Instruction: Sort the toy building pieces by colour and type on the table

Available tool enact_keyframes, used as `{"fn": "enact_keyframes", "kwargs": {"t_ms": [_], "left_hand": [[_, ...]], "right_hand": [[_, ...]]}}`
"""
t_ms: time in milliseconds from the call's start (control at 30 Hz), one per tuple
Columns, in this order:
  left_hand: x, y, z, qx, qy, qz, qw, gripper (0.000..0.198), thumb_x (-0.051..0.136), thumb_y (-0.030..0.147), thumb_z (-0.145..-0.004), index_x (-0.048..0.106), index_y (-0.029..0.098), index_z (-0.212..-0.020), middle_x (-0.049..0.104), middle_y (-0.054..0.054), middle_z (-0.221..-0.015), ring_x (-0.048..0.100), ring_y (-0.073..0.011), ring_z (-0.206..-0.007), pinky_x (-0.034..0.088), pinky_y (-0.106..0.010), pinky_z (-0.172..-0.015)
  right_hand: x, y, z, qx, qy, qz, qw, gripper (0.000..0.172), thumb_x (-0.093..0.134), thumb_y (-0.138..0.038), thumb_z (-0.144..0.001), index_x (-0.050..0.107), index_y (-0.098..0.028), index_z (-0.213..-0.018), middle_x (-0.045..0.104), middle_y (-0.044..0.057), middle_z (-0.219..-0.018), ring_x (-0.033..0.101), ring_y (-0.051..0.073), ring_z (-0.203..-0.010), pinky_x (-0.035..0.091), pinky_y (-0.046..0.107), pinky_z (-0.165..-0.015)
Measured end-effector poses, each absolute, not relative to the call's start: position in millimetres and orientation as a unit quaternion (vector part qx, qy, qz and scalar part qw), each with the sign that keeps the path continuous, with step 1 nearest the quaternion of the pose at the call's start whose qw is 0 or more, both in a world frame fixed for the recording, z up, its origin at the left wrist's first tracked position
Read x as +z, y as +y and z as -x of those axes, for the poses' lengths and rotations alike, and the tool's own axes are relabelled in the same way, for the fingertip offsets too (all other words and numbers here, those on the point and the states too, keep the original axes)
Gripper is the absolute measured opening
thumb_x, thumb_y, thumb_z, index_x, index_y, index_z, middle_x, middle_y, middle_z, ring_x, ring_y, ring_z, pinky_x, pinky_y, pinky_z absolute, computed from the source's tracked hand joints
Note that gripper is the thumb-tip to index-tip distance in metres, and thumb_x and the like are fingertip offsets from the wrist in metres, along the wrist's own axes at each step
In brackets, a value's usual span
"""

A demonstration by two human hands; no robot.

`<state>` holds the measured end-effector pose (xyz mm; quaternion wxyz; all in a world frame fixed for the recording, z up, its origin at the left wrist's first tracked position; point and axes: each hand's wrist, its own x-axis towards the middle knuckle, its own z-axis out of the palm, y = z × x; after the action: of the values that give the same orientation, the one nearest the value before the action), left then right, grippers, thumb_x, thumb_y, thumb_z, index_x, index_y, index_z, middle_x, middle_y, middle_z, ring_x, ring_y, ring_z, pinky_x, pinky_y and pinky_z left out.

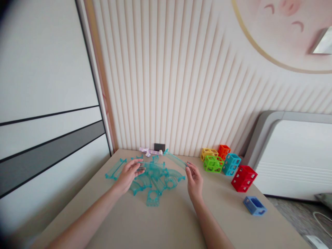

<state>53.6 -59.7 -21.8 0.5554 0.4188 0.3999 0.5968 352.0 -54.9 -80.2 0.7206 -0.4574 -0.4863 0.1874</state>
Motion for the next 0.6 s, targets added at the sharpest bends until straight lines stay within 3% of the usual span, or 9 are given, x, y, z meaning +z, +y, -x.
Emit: {"fn": "enact_keyframes", "kwargs": {"t_ms": [167,333,600], "left_hand": [[-48,-46,-82,0.613,0.359,-0.419,0.565,0.05,0.082,0.05,-0.071,0.069,0.017,-0.106,0.068,-0.003,-0.087,0.071,-0.0195,-0.082,0.06,-0.036,-0.078],[-68,-61,-89,0.588,0.328,-0.395,0.625,0.053,0.08,0.043,-0.077,0.065,0.022,-0.122,0.067,-0.001,-0.086,0.071,-0.0182,-0.085,0.061,-0.034,-0.081],[-67,-68,-92,0.609,0.3,-0.305,0.668,0.04,0.081,0.023,-0.075,0.067,0.022,-0.112,0.065,0.003,-0.082,0.069,-0.014,-0.083,0.061,-0.033,-0.086]], "right_hand": [[-69,-67,-340,0.183,-0.551,0.415,0.7,0.022,0.067,-0.043,-0.088,0.073,-0.023,-0.097,0.069,0.013,-0.118,0.067,0.028,-0.11,0.055,0.044,-0.092],[-72,-73,-328,0.209,-0.612,0.382,0.66,0.018,0.062,-0.037,-0.094,0.071,-0.026,-0.105,0.066,0.012,-0.124,0.066,0.027,-0.114,0.053,0.044,-0.096],[-86,-73,-323,0.222,-0.66,0.369,0.616,0.017,0.059,-0.032,-0.096,0.069,-0.03,-0.11,0.061,0.011,-0.129,0.064,0.027,-0.117,0.054,0.045,-0.095]]}}
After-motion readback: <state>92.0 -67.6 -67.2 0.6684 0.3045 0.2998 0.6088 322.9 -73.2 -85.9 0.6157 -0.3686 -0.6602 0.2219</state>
